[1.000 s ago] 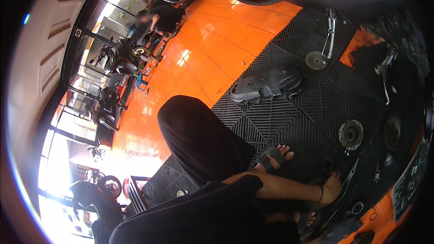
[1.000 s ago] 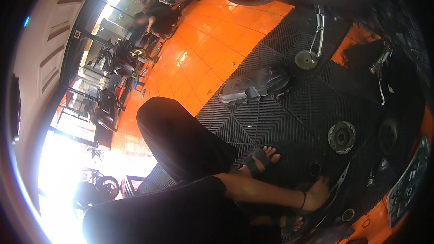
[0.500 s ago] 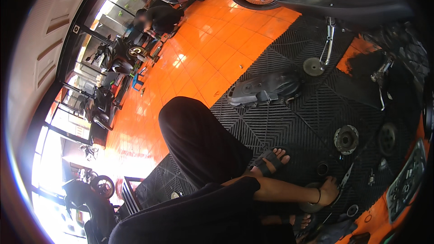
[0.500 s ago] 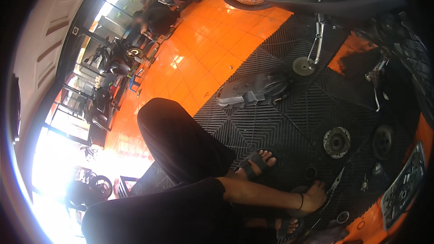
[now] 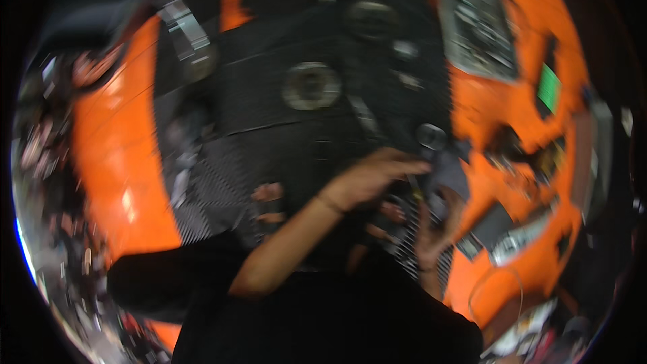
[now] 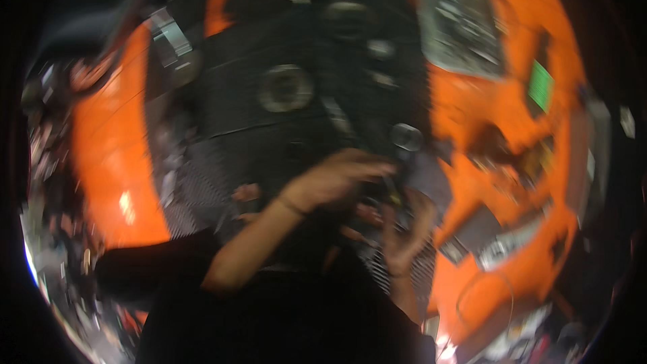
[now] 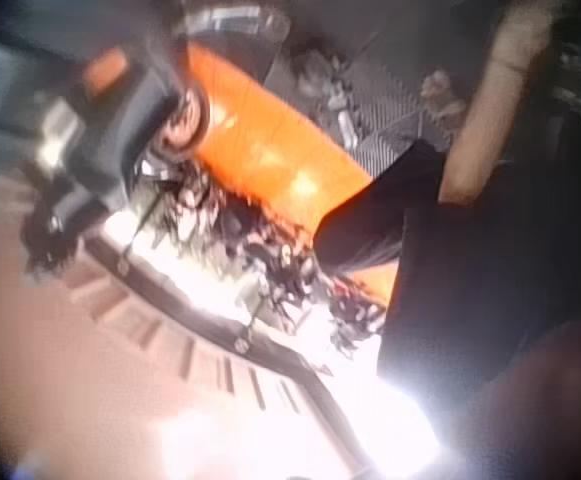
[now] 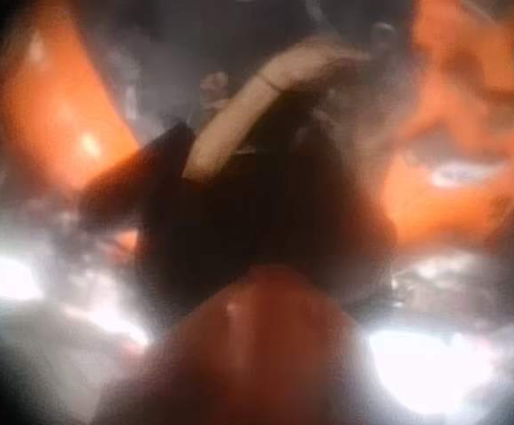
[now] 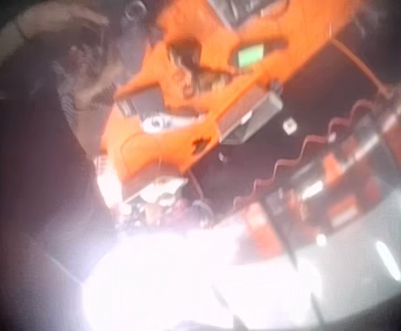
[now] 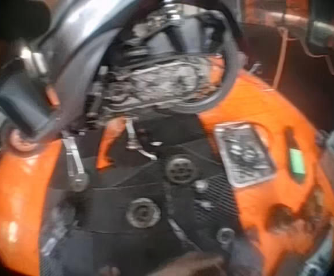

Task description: The person disassembles a motorcycle clutch pulley assembly by hand, using a screwdriver to pry components apart and a cloth to wipe various parts before reassembling the unit.

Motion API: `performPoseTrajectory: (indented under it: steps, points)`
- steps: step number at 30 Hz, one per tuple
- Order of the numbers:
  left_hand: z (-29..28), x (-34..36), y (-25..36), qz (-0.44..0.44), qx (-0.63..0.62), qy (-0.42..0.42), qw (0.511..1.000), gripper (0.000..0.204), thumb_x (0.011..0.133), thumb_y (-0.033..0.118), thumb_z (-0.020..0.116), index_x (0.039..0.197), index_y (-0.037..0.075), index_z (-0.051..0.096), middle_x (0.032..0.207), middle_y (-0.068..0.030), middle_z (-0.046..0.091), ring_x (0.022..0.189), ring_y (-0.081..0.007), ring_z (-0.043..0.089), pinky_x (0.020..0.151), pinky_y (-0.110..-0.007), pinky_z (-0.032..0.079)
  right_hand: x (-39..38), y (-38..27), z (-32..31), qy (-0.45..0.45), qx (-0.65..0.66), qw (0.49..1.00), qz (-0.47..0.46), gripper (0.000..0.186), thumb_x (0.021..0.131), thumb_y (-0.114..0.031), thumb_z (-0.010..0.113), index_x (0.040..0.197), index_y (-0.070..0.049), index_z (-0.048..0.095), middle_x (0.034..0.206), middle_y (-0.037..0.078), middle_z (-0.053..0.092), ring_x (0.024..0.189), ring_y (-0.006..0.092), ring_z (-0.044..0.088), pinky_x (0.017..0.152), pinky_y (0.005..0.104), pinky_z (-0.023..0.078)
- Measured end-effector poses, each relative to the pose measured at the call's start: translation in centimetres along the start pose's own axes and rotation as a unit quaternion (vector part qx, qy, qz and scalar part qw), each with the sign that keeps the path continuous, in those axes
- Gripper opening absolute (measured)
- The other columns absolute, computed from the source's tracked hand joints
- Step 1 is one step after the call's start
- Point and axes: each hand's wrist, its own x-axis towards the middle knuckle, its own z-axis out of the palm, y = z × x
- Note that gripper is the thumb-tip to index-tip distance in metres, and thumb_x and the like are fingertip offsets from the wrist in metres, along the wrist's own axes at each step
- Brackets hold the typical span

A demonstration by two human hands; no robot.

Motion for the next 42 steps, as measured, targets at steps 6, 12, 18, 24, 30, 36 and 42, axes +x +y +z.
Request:
performPoseTrajectory:
  steps: [6, 12, 18, 24, 30, 36, 42]
  points:
    - [2.8, 0.1, -1.3, -0.112, -0.172, 0.063, 0.977, 0.030, 0.102, 0.021, 0.067, 0.121, -0.001, 0.072, 0.135, -0.0124, 0.068, 0.114, -0.0203, 0.064, 0.102, -0.037, 0.048, 2.0, -0.6, -1.2, 0.054, 0.006, 0.998, -0.014, 0.049, 0.070, -0.001, 0.087, 0.117, -0.002, 0.073, 0.112, 0.014, 0.067, 0.105, 0.0291, 0.063, 0.092, 0.0394, 0.046]
    - [1.8, -1.2, -1.8, -0.141, -0.136, 0.025, 0.980, 0.030, 0.102, 0.031, 0.069, 0.114, 0.003, 0.071, 0.100, -0.0005, 0.070, 0.092, -0.0113, 0.063, 0.074, -0.023, 0.049, 1.3, -2.2, 0.5, 0.075, -0.041, 0.996, 0.007, 0.040, 0.069, -0.002, 0.087, 0.108, -0.006, 0.077, 0.107, 0.009, 0.068, 0.101, 0.0248, 0.063, 0.090, 0.0383, 0.043]
    - [2.5, -1.1, -2.0, -0.132, -0.097, 0.048, 0.985, 0.027, 0.103, 0.028, 0.068, 0.115, 0.004, 0.072, 0.095, 0.0006, 0.070, 0.083, -0.0069, 0.063, 0.059, -0.018, 0.045, 1.2, -1.3, 0.5, 0.075, -0.054, 0.996, 0.006, 0.035, 0.072, -0.002, 0.086, 0.105, -0.009, 0.078, 0.108, 0.007, 0.068, 0.102, 0.0233, 0.061, 0.089, 0.0373, 0.041]
    - [3.6, -1.5, -0.1, -0.159, -0.053, 0.068, 0.984, 0.030, 0.104, 0.021, 0.065, 0.122, -0.003, 0.069, 0.106, -0.0054, 0.072, 0.086, -0.0120, 0.066, 0.074, -0.024, 0.050, 0.9, -1.2, 0.0, 0.099, 0.044, 0.992, 0.064, 0.032, 0.073, 0.002, 0.085, 0.103, -0.005, 0.078, 0.111, 0.010, 0.067, 0.101, 0.0251, 0.063, 0.087, 0.0370, 0.047]
    - [5.2, -3.0, 4.4, -0.089, 0.000, 0.029, 0.996, 0.028, 0.103, 0.015, 0.064, 0.118, -0.007, 0.072, 0.128, -0.0140, 0.068, 0.109, -0.0197, 0.066, 0.093, -0.031, 0.053, 2.3, -3.4, -1.7, 0.087, 0.097, 0.991, 0.040, 0.030, 0.074, 0.001, 0.085, 0.103, -0.001, 0.077, 0.111, 0.011, 0.067, 0.099, 0.0245, 0.064, 0.086, 0.0359, 0.050]
    - [6.0, -4.5, 7.4, -0.037, 0.025, 0.024, 0.999, 0.022, 0.098, 0.013, 0.071, 0.110, -0.006, 0.075, 0.129, -0.0137, 0.065, 0.097, -0.0157, 0.066, 0.086, -0.028, 0.053, 4.2, -5.7, -3.0, 0.064, 0.111, 0.991, -0.020, 0.035, 0.073, 0.000, 0.087, 0.107, -0.001, 0.078, 0.112, 0.012, 0.066, 0.100, 0.0247, 0.065, 0.082, 0.0342, 0.053]
    - [6.5, -5.5, 8.7, -0.014, -0.016, 0.013, 1.000, 0.020, 0.098, 0.008, 0.070, 0.110, -0.007, 0.074, 0.136, -0.0157, 0.062, 0.093, -0.0134, 0.070, 0.083, -0.027, 0.059, 5.5, -7.8, -3.5, 0.050, 0.163, 0.984, -0.043, 0.035, 0.074, 0.002, 0.085, 0.108, 0.000, 0.078, 0.114, 0.013, 0.065, 0.102, 0.0257, 0.065, 0.083, 0.0340, 0.055]
